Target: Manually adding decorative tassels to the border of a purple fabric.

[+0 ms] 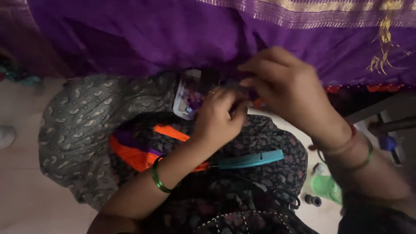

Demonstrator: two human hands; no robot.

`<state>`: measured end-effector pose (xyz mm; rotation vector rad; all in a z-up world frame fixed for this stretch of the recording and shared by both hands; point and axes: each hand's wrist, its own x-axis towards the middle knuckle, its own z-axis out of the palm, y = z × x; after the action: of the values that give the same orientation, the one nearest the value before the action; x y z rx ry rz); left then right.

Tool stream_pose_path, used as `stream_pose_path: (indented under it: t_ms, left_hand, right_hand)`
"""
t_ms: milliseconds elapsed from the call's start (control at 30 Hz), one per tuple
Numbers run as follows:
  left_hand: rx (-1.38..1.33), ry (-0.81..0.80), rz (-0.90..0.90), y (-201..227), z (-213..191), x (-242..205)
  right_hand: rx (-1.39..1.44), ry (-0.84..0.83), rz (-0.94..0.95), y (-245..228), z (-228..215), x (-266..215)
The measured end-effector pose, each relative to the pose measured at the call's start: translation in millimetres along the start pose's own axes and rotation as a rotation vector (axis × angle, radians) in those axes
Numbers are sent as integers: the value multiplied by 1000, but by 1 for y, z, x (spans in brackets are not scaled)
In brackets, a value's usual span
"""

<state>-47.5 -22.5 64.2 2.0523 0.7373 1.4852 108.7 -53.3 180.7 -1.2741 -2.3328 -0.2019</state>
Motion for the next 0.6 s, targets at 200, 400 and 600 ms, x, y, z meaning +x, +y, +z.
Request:
stream_pose_path:
  t_ms: [200, 400, 600]
  left_hand:
    - [-1038, -270, -742, -48, 25, -28]
    - [-1016, -229, -645, -43, 17, -28]
    - [-347, -173, -347, -15, -4, -10]
  right_hand:
    - [383, -58, 310, -13, 19, -49]
    - [275, 31, 416, -1, 17, -76]
    - [122, -93, 39, -21, -10, -48]
